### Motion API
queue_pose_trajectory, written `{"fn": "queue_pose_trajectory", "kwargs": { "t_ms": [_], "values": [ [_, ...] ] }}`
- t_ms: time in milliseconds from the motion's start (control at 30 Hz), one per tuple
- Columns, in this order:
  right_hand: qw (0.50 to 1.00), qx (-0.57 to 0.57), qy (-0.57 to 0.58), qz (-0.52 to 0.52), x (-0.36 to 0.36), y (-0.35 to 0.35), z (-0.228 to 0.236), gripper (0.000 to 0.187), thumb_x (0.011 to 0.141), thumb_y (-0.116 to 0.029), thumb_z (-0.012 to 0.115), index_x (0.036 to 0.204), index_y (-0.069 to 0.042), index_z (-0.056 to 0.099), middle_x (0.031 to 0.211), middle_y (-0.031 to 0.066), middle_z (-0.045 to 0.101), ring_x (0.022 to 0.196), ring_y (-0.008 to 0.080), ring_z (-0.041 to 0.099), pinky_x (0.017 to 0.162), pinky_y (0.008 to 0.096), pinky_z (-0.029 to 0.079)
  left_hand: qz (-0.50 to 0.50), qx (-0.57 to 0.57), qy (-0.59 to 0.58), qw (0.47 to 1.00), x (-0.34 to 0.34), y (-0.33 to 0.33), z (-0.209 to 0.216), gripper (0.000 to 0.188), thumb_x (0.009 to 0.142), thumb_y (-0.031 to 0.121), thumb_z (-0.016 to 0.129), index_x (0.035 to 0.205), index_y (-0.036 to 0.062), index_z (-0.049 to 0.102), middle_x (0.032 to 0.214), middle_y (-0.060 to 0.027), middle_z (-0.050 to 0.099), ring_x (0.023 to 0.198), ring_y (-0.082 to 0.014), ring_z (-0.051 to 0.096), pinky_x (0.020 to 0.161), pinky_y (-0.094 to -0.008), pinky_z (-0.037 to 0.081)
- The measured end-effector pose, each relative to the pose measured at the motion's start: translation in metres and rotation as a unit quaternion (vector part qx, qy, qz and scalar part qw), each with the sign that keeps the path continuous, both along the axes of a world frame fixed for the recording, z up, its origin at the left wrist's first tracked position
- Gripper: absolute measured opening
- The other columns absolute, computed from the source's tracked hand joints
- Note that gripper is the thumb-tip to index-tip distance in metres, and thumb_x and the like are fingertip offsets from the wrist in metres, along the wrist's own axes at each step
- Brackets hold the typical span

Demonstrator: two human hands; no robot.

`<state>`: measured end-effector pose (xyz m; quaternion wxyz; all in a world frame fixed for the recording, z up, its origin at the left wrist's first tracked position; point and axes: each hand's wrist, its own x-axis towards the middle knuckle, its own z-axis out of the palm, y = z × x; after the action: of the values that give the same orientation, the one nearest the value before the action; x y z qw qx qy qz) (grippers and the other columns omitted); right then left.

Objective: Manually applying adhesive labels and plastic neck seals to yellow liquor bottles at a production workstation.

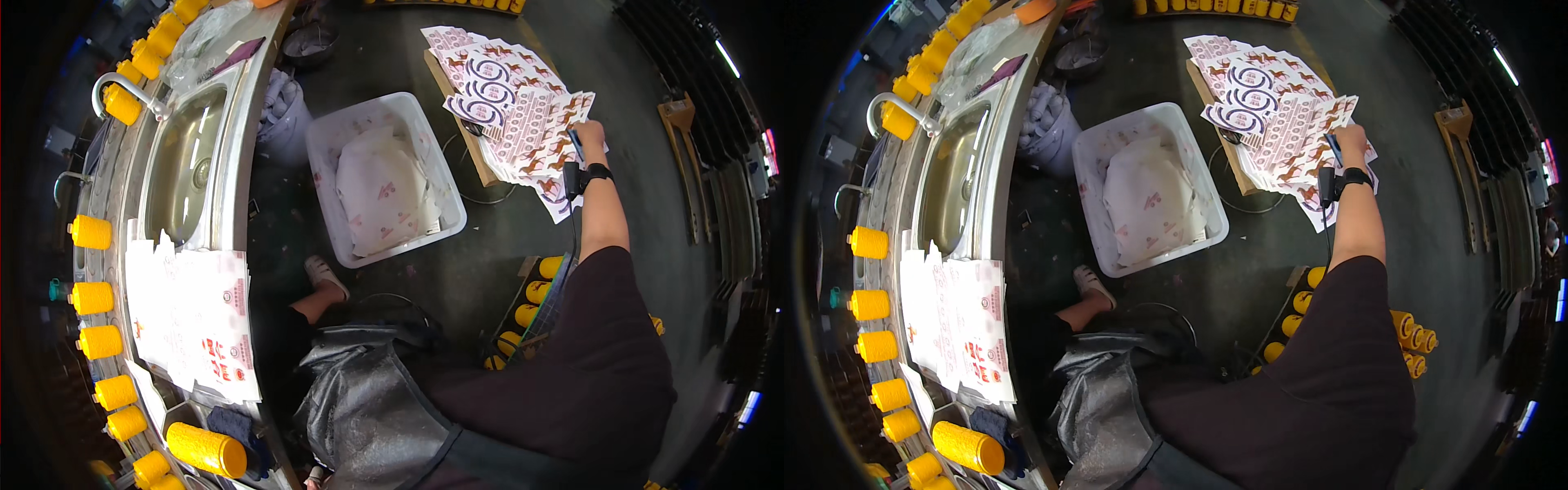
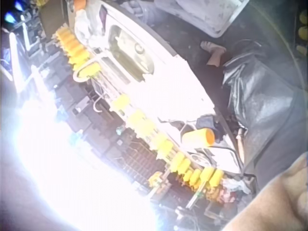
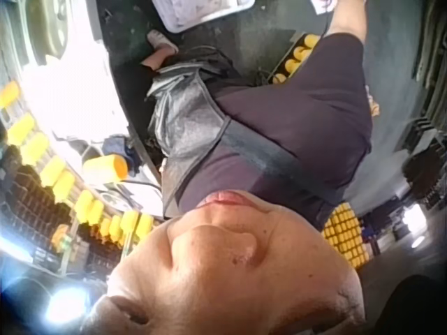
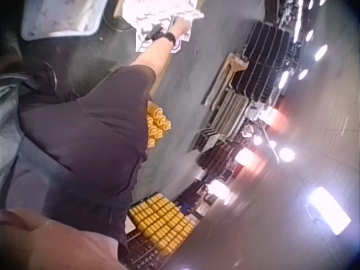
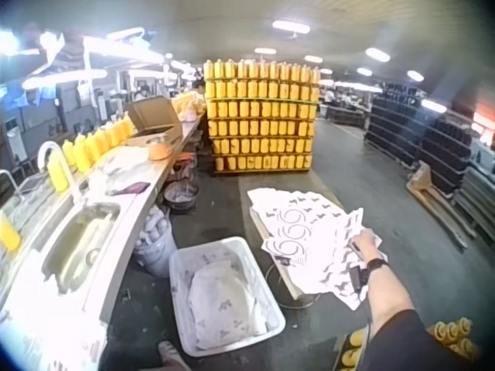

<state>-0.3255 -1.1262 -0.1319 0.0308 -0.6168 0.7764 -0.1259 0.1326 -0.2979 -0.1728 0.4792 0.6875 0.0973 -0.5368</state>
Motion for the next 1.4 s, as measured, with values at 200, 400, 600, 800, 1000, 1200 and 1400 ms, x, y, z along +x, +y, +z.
{"fn": "queue_pose_trajectory", "kwargs": {
  "t_ms": [200, 400, 600, 800, 1000, 1200, 1400],
  "values": [
    [0.992, 0.024, -0.001, -0.124, 0.022, 0.022, 0.07, 0.034, 0.081, -0.027, 0.061, 0.107, -0.005, 0.067, 0.113, 0.0181, 0.065, 0.105, 0.0353, 0.063, 0.084, 0.0437, 0.052, -0.026, 0.013, -0.026, 0.999, -0.005, 0.015, 0.065, 0.047, 0.093, 0.036, 0.05, 0.127, 0.0036, 0.047, 0.097, -0.0096, 0.064, 0.09, -0.0233, 0.062, 0.083, -0.0372, 0.048],
    [0.993, -0.088, -0.038, -0.064, 0.06, 0.054, 0.127, 0.034, 0.08, -0.031, 0.063, 0.107, -0.01, 0.068, 0.109, 0.0164, 0.066, 0.101, 0.0367, 0.063, 0.084, 0.0433, 0.051, -0.066, -0.014, -0.076, 0.995, -0.008, 0.024, 0.149, 0.048, 0.093, 0.033, 0.054, 0.128, 0.0016, 0.046, 0.093, -0.0109, 0.065, 0.086, -0.0237, 0.064, 0.081, -0.0369, 0.051],
    [0.796, -0.088, -0.535, 0.268, 0.177, 0.105, 0.155, 0.025, 0.084, -0.018, 0.064, 0.1, 0.0, 0.067, 0.085, 0.0092, 0.069, 0.069, 0.016, 0.065, 0.061, 0.029, 0.051, -0.047, -0.098, -0.228, 0.967, -0.023, -0.012, 0.244, 0.05, 0.092, 0.031, 0.058, 0.129, -0.0005, 0.045, 0.089, -0.0123, 0.066, 0.082, -0.0242, 0.066, 0.078, -0.0366, 0.053],
    [0.601, 0.196, -0.596, 0.495, 0.349, 0.264, 0.179, 0.02, 0.089, -0.017, 0.062, 0.101, -0.001, 0.063, 0.076, 0.0012, 0.065, 0.043, 0.0016, 0.047, 0.038, 0.0159, 0.034, -0.062, -0.211, -0.352, 0.91, 0.023, -0.095, 0.245, 0.047, 0.095, 0.014, 0.052, 0.136, -0.0008, 0.037, 0.122, -0.0162, 0.056, 0.115, -0.0235, 0.053, 0.098, -0.0347, 0.042],
    [0.443, 0.366, -0.564, 0.593, 0.433, 0.417, 0.185, 0.021, 0.094, -0.014, 0.054, 0.109, 0.001, 0.058, 0.082, 0.0006, 0.066, 0.049, -0.0016, 0.049, 0.04, 0.014, 0.035, 0.005, -0.31, -0.465, 0.829, 0.049, -0.142, 0.233, 0.057, 0.095, 0.01, 0.053, 0.141, -0.0029, 0.022, 0.135, -0.0158, 0.044, 0.125, -0.021, 0.044, 0.101, -0.0315, 0.036],
    [0.458, 0.422, -0.448, 0.641, 0.445, 0.479, 0.187, 0.026, 0.097, -0.013, 0.048, 0.117, 0.002, 0.055, 0.101, 0.003, 0.063, 0.082, 0.0023, 0.055, 0.071, 0.0177, 0.044, 0.198, -0.254, -0.448, 0.834, 0.037, -0.101, 0.226, 0.031, 0.094, 0.009, 0.053, 0.118, -0.0014, 0.036, 0.111, -0.0147, 0.055, 0.108, -0.0167, 0.053, 0.09, -0.0299, 0.045],
    [0.325, 0.446, -0.479, 0.682, 0.458, 0.516, 0.184, 0.032, 0.093, -0.009, 0.055, 0.122, 0.002, 0.049, 0.11, 0.0054, 0.061, 0.097, 0.0079, 0.056, 0.085, 0.0239, 0.045, 0.256, -0.291, -0.474, 0.79, 0.025, -0.069, 0.218, 0.05, 0.09, 0.002, 0.051, 0.135, -0.0009, 0.03, 0.128, -0.0118, 0.047, 0.116, -0.0168, 0.047, 0.101, -0.0319, 0.039]
  ]
}}
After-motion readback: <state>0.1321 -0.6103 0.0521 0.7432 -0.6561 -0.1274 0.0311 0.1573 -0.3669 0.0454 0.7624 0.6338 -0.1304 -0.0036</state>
